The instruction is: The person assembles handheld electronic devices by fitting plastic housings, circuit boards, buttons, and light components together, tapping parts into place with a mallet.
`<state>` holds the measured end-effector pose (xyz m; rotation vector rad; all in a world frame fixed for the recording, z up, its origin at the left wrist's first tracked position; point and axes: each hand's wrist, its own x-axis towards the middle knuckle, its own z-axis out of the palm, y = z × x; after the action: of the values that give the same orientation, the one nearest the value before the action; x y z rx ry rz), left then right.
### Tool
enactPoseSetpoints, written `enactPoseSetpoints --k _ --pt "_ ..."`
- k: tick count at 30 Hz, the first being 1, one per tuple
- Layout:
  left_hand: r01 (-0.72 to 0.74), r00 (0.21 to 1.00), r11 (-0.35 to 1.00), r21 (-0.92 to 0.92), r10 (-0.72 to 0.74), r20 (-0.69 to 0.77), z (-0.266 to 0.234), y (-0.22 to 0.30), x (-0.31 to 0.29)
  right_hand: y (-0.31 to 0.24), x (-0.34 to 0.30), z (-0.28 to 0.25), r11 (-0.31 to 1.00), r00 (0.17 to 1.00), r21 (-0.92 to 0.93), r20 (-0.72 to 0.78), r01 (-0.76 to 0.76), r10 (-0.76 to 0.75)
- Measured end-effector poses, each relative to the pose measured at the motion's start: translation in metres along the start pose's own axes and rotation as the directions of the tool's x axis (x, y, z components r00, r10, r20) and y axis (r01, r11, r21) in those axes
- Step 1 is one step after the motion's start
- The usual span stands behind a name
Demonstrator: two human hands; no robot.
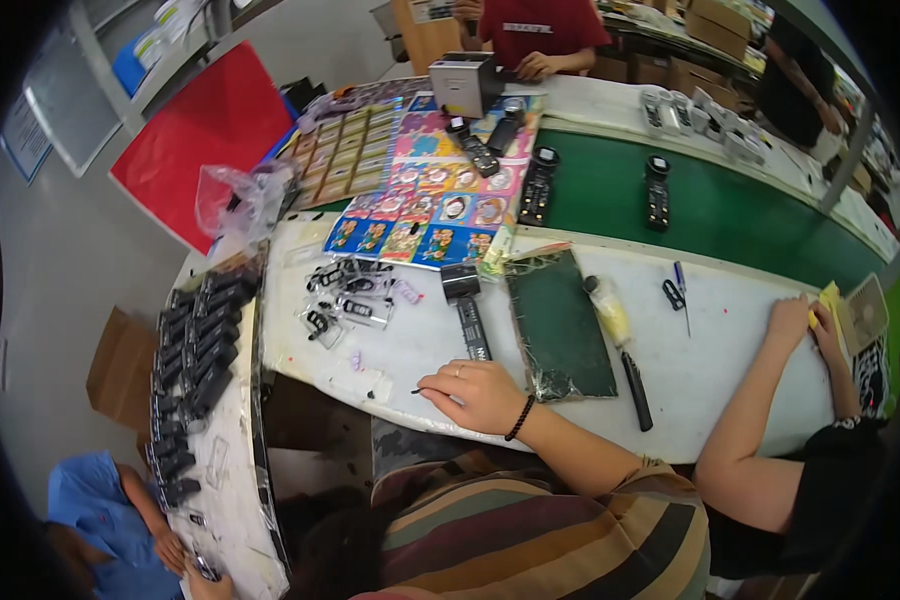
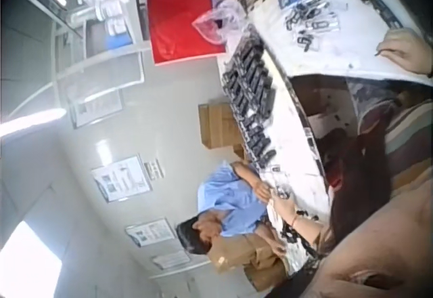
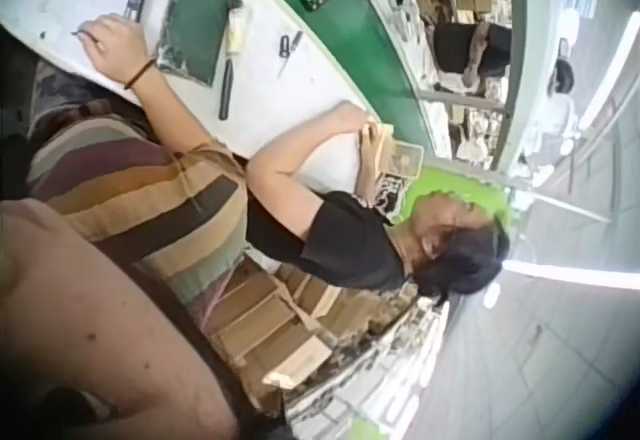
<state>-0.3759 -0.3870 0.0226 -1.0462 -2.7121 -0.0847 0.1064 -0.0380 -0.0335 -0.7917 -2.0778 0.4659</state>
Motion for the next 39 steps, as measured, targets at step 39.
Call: enactPoseSetpoints --k 39 --pt "-0.071 0.799 0.978 -0.198 -0.064 -0.598 0.053 -0.041 0.009 0.006 -0.006 0.009 0.997 0.994 -0.003 -0.073 0.081 -0.081"
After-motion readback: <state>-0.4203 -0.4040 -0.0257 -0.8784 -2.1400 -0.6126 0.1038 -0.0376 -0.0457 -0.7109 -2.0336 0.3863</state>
